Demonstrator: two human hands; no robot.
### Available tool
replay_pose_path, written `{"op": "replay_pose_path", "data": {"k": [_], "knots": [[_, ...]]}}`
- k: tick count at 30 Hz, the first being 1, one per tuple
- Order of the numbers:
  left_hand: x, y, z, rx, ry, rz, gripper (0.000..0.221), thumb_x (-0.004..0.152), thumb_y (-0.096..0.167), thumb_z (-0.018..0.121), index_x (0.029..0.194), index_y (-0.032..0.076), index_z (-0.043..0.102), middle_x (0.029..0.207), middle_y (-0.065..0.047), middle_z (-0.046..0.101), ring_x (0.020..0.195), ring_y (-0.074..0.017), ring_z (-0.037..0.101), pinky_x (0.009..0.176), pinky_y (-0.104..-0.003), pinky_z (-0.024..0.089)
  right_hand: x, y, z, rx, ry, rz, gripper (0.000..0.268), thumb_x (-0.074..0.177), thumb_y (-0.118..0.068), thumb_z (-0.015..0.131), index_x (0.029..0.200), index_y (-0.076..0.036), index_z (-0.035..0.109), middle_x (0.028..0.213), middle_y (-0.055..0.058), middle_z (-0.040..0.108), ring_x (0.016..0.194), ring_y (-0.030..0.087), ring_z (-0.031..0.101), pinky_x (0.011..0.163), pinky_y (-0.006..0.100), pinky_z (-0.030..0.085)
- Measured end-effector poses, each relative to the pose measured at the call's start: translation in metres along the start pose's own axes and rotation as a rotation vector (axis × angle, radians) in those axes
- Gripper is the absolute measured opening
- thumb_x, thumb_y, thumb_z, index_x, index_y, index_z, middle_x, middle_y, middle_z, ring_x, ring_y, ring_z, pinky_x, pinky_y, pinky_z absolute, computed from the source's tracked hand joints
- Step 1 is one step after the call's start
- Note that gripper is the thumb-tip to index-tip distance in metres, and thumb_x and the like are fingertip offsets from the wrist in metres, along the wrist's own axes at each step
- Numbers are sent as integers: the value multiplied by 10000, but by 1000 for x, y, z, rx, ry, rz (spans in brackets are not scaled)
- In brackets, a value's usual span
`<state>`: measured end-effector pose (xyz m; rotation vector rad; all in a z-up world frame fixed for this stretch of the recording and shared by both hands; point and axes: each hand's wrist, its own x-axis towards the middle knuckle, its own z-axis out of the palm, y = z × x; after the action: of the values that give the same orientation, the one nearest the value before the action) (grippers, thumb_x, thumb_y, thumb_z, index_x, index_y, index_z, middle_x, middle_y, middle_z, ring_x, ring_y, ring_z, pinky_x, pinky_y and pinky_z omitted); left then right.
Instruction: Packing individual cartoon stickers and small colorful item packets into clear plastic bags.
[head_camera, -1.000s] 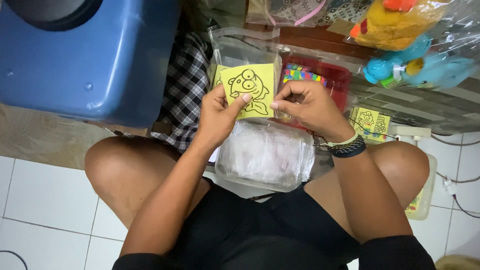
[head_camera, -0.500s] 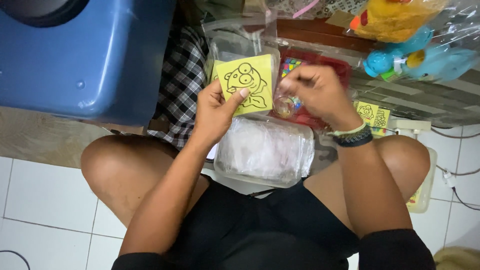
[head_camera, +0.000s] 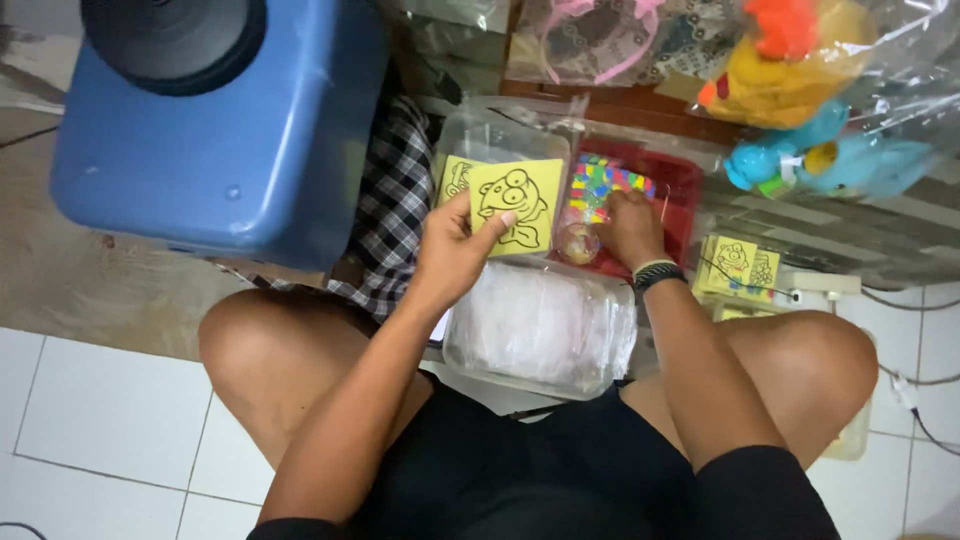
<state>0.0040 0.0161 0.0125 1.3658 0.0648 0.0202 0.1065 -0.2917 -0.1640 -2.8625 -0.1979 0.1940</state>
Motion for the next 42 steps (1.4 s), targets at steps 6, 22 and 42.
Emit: {"op": "replay_pose_path", "data": {"k": [6,22,42], "knots": [[-3,5,3,33,-45,15,88,915,59,756,964,25,692,758,-71,737,715,-62,645,636,-253,599,3,10,2,51,-50,112,197,867,-236,726,1031,-129,744,981,163,676,1042,451,693,891,562,575],[-11,1,12,574,-168,177,190,911,101,686,1080,15,703,770,-56,729,599,-145,596,586,-288,499,-69,-72,-212,955,417,-198,165,1090,114,688,1118,-7,579,1038,64,662,891,86,634,841,173,540],[-10,-15,16,521,-272,66,135,897,58,708,1020,94,749,723,-97,735,690,-178,659,697,-359,534,-83,-108,-218,879,-35,-320,176,928,10,754,1078,-29,670,905,91,754,852,91,604,838,290,525]]}}
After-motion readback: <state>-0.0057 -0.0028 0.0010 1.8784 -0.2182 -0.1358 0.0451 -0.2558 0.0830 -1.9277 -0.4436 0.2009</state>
